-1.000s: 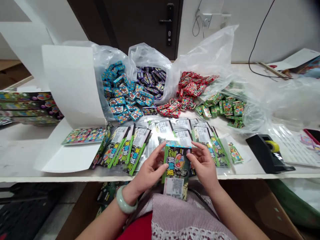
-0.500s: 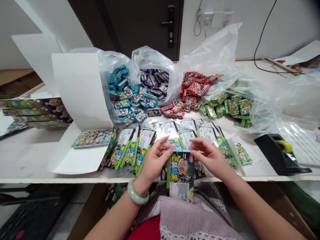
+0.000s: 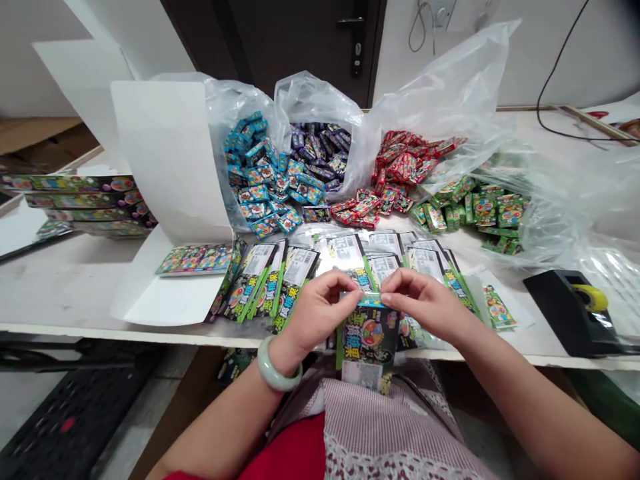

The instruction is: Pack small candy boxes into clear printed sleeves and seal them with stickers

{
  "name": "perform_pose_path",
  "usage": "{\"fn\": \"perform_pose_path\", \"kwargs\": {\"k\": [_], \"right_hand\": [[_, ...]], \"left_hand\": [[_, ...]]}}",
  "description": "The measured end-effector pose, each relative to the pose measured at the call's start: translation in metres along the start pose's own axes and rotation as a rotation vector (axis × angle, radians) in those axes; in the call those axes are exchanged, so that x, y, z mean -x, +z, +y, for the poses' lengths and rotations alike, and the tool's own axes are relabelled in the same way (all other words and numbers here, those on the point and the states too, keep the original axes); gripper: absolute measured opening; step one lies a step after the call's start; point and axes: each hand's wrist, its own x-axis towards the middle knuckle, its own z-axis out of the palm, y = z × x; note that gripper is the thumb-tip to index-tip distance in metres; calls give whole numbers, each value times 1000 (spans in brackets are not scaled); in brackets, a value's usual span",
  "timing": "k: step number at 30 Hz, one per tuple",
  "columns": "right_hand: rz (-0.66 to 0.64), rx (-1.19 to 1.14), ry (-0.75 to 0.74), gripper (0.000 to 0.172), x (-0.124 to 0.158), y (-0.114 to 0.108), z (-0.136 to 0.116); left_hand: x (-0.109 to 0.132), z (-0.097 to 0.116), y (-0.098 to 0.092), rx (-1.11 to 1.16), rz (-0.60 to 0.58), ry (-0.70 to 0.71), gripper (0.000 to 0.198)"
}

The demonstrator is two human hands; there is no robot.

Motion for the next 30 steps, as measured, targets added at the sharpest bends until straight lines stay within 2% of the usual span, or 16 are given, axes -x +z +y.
{"fn": "perform_pose_path", "kwargs": {"k": [4, 9, 11, 12, 14, 18, 22, 26, 28, 30], "right_hand": [[0, 147, -146, 14, 10, 2, 0], [-15, 270, -369, 8, 20, 1, 5], [-6, 312, -419, 4, 24, 3, 11], [16, 327, -432, 7, 27, 5, 14], [98, 333, -448, 10, 31, 10, 21], [225, 275, -421, 15, 32, 18, 31], [268, 231, -419, 9, 30, 24, 30], [284, 227, -455, 10, 32, 29, 23], [219, 226, -437, 14, 31, 18, 23], [235, 249, -368, 23, 30, -11, 28]], "left_hand": [[3, -2, -8, 7, -90, 85, 13], [5, -3, -23, 66, -227, 104, 14], [7, -5, -27, 44, -288, 145, 10], [8, -6, -27, 26, -306, 167, 8], [12, -10, -26, 4, -286, 186, 8], [19, -18, -18, -3, -172, 147, 6], [20, -20, -15, -68, -162, 145, 13], [15, -21, -15, -130, -179, 234, 12], [9, -24, -16, -149, -151, 251, 11], [4, -28, -17, -176, -107, 220, 10]]}}
